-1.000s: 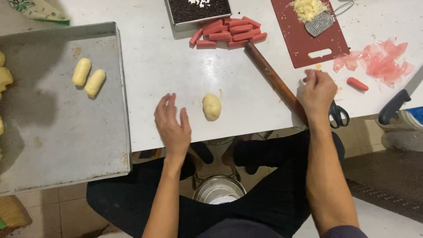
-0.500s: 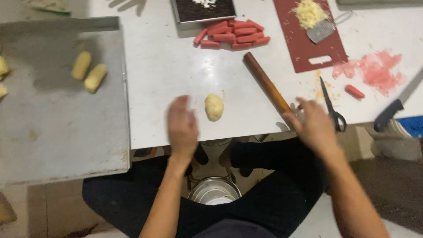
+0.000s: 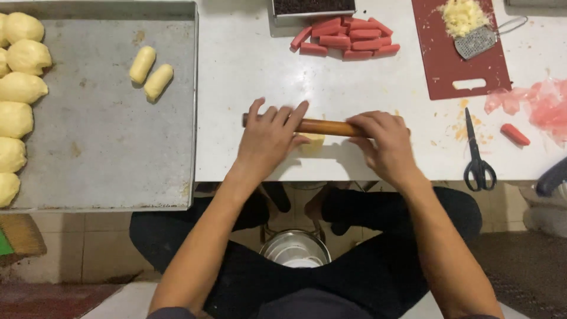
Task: Preparing sausage rolls by flattening dough balls with a rolling pin and rolling them around sausage pieces.
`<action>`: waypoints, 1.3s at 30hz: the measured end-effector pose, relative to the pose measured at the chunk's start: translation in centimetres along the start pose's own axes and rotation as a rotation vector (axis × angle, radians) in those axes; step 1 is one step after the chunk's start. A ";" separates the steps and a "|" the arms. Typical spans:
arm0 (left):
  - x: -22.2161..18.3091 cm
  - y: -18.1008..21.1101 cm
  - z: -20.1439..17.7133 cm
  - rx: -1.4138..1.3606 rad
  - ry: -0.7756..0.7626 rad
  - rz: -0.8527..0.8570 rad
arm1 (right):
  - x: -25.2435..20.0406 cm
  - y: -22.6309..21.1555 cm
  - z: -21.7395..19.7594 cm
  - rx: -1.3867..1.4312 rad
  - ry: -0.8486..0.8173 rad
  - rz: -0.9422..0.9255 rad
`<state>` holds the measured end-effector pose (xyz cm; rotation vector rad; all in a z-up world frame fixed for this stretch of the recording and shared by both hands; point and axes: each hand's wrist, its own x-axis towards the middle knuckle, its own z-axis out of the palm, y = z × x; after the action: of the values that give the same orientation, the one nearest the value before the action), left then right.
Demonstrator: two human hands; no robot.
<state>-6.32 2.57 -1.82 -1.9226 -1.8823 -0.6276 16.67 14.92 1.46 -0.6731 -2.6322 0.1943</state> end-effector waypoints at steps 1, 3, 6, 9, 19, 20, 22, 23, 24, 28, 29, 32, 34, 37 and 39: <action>-0.9 -1.2 1.8 0.029 -0.046 0.037 | 1.1 -0.4 0.7 0.014 0.009 -0.018; -3.4 -0.6 2.9 0.005 -0.035 -0.020 | 0.0 0.0 2.6 0.015 -0.014 -0.027; -2.6 0.7 1.8 0.003 -0.024 -0.141 | 0.0 0.3 5.6 -0.103 0.009 -0.010; 1.4 -0.1 1.1 -0.018 -0.149 -0.281 | 3.2 0.9 7.0 -0.201 0.041 0.019; 3.1 -2.7 2.1 -0.029 -0.227 -0.295 | 5.8 0.9 5.6 -0.042 -0.052 0.011; 3.0 -2.3 1.5 -0.021 -0.212 -0.284 | 5.5 0.6 5.7 -0.049 -0.033 0.009; 1.8 -1.0 0.0 -0.105 -0.439 -0.412 | 3.9 -0.4 6.0 -0.031 -0.101 0.078; 3.0 -2.1 0.8 -0.103 -0.441 -0.405 | 5.4 0.3 6.5 -0.030 -0.097 0.084; 4.0 -2.8 1.4 -0.119 -0.452 -0.427 | 6.6 0.9 6.7 -0.046 -0.136 0.093; 5.1 -5.9 4.7 -0.112 -0.540 -0.425 | 9.0 4.7 8.4 0.058 -0.198 -0.001; 3.6 -4.8 3.6 -0.110 -0.538 -0.430 | 7.2 4.4 8.5 0.059 -0.198 -0.007; 3.0 -4.2 2.3 -0.099 -0.383 -0.334 | 6.9 4.5 7.8 -0.076 -0.142 -0.079; 2.2 -4.0 2.6 0.001 -0.330 -0.292 | 7.4 3.0 7.0 -0.106 -0.168 -0.047; 3.1 -8.2 9.2 -0.066 -0.396 -0.340 | 9.5 9.5 13.1 -0.037 -0.182 0.039; 1.7 -6.3 7.0 -0.045 -0.350 -0.283 | 7.4 7.7 10.0 0.016 -0.167 0.022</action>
<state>-12.26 8.06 -6.92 -1.9071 -2.4046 -0.4346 9.82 24.96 -6.76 -0.7090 -2.7797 0.2894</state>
